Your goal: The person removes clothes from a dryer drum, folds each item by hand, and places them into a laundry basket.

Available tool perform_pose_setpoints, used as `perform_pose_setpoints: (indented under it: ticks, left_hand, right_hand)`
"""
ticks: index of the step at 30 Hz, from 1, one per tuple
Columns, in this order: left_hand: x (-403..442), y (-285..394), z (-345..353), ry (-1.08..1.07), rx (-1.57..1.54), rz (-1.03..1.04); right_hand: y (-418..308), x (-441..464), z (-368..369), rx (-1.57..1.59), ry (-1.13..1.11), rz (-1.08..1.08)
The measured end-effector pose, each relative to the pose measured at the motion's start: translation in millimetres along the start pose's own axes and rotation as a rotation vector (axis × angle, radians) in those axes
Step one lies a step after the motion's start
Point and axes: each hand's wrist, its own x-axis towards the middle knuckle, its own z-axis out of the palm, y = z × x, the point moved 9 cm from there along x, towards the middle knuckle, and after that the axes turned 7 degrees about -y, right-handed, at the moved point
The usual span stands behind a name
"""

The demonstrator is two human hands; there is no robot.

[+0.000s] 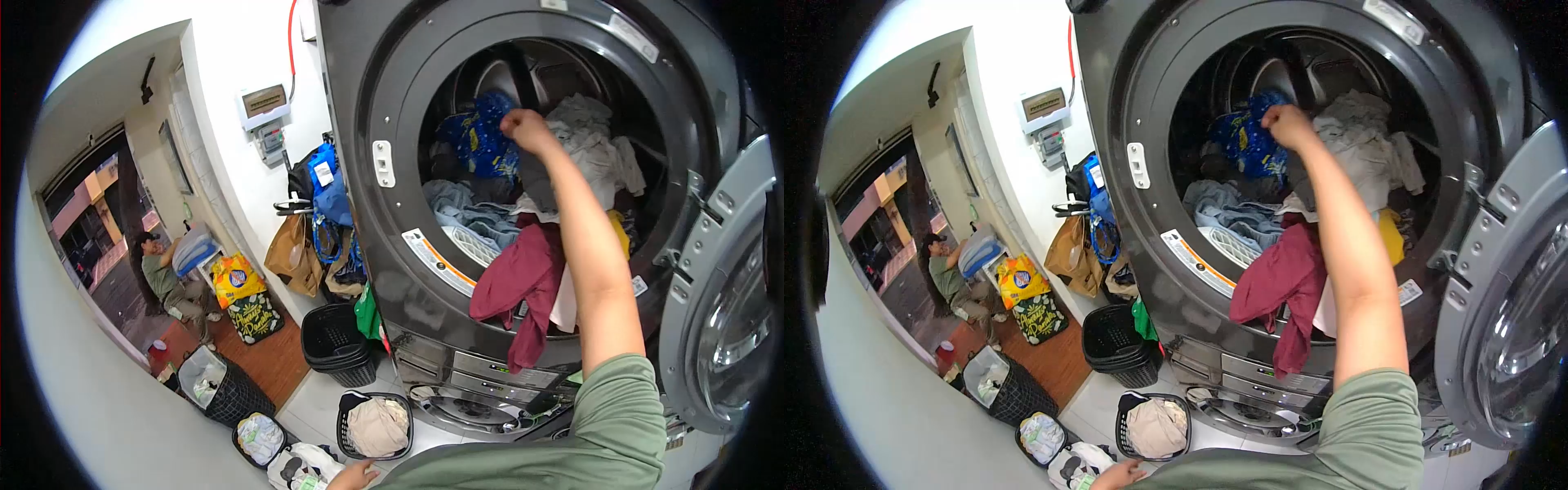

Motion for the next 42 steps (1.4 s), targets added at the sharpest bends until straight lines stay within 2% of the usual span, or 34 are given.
perform_pose_setpoints:
  ticks: [1, 3, 4, 6, 8, 9, 11, 12, 13, 14, 15, 16, 17, 18, 19, 20, 21, 22, 23, 26, 27, 28, 29, 30, 32, 33, 35, 36, 37, 38, 39, 40, 41, 42]
  left_hand:
    - [15, 14, -13, 0.021, 0.051, 0.071]
    - [32, 95, -55, 0.240, 0.205, 0.302]
    - [31, 145, -75, 0.257, 0.248, 0.317]
    - [24, 219, -90, 0.274, 0.288, 0.424]
    - [17, 251, -86, 0.258, 0.285, 0.594]
    - [10, 250, -83, 0.197, 0.207, 0.601]
    - [-4, 246, -72, 0.058, 0.055, 0.629]
    - [4, 219, -65, -0.012, -0.029, 0.539]
    - [0, 210, -69, 0.007, -0.069, 0.525]
    - [-4, 207, -78, 0.030, -0.107, 0.514]
    - [-6, 208, -89, 0.053, -0.142, 0.506]
    - [-8, 224, -106, 0.098, -0.147, 0.592]
    - [-4, 236, -120, 0.132, -0.211, 0.673]
    - [-7, 260, -137, 0.157, -0.329, 0.801]
    - [5, 273, -145, 0.025, -0.719, 0.810]
    - [15, 292, -149, -0.134, -1.115, 0.787]
    - [-1, 329, -154, -0.304, -1.376, 0.840]
    - [-5, 353, -152, -0.605, -1.572, 0.954]
    - [-28, 374, -162, -0.368, -1.419, 0.954]
    - [-72, 422, -151, -0.564, -1.294, 1.232]
    - [-52, 398, -145, -0.497, -1.009, 1.206]
    - [-34, 375, -138, -0.360, -0.897, 1.000]
    - [-19, 354, -131, -0.227, -0.776, 0.793]
    - [-19, 350, -134, -0.093, -0.769, 0.840]
    - [-7, 321, -131, -0.122, -1.071, 0.796]
    - [-4, 310, -139, -0.069, -1.137, 0.818]
    - [-5, 297, -159, 0.167, -1.106, 0.876]
    - [-6, 297, -160, 0.204, -1.113, 0.913]
    - [-22, 315, -161, 0.318, -0.829, 0.958]
    - [-45, 342, -158, 0.421, -0.538, 0.989]
    - [-60, 359, -151, 0.507, -0.242, 1.004]
    - [-49, 351, -143, 0.447, -0.077, 0.971]
    - [-39, 341, -133, 0.387, 0.089, 0.948]
    - [-36, 331, -140, 0.384, 0.114, 0.833]
  right_hand:
    - [15, 8, 20, 0.004, 0.009, -0.098]
    - [43, -12, 83, -0.193, -0.313, 0.268]
    - [63, -35, 111, -0.285, -0.251, 0.354]
    - [151, -46, 190, -0.281, -0.145, 0.328]
    - [119, -54, 181, -0.320, -0.162, 0.419]
    - [60, -59, 134, -0.401, -0.153, 0.396]
    - [11, -48, 64, -0.117, 0.146, 0.201]
    - [-3, -36, 36, 0.099, 0.254, 0.020]
    - [-38, -54, -7, -0.005, 0.527, -0.101]
    - [-55, -53, -18, 0.648, 0.339, -0.126]
    - [-102, -73, -31, 1.134, 0.153, -0.228]
    - [-137, -96, -45, 1.354, 0.106, -0.280]
    - [-166, -121, -56, 1.412, 0.122, -0.302]
    - [-194, -147, -56, 1.372, 0.030, -0.264]
    - [-205, -179, -43, 1.357, 0.051, -0.059]
    - [-206, -206, -36, 0.978, 0.129, -0.150]
    - [-215, -240, -24, 0.813, 0.070, -0.172]
    - [-225, -277, -1, 0.739, -0.071, -0.177]
    - [-226, -314, 28, 0.724, -0.259, -0.149]
    - [-205, -405, 98, 0.685, -0.686, 0.034]
    - [-202, -423, 100, 0.607, -0.759, 0.063]
    - [-201, -429, 97, 0.506, -0.820, 0.065]
    - [-207, -436, 88, 0.235, -0.914, 0.058]
    - [-200, -447, 93, 0.337, -0.818, -0.227]
    - [-154, -501, 103, 0.529, -0.565, -0.782]
    - [-150, -500, 114, 0.486, -0.816, -0.695]
    - [-114, -493, 112, 1.268, -0.809, 0.297]
    - [-139, -491, 104, 1.734, -0.749, 0.319]
    - [-164, -489, 102, 2.194, -0.645, 0.335]
    - [-184, -491, 113, 2.137, -0.635, 0.207]
    - [-188, -485, 123, 1.626, -0.547, 0.143]
    - [-191, -480, 132, 1.102, -0.482, 0.141]
    - [-194, -471, 131, 0.892, -0.465, 0.189]
    - [-189, -465, 137, 0.976, -0.515, 0.253]
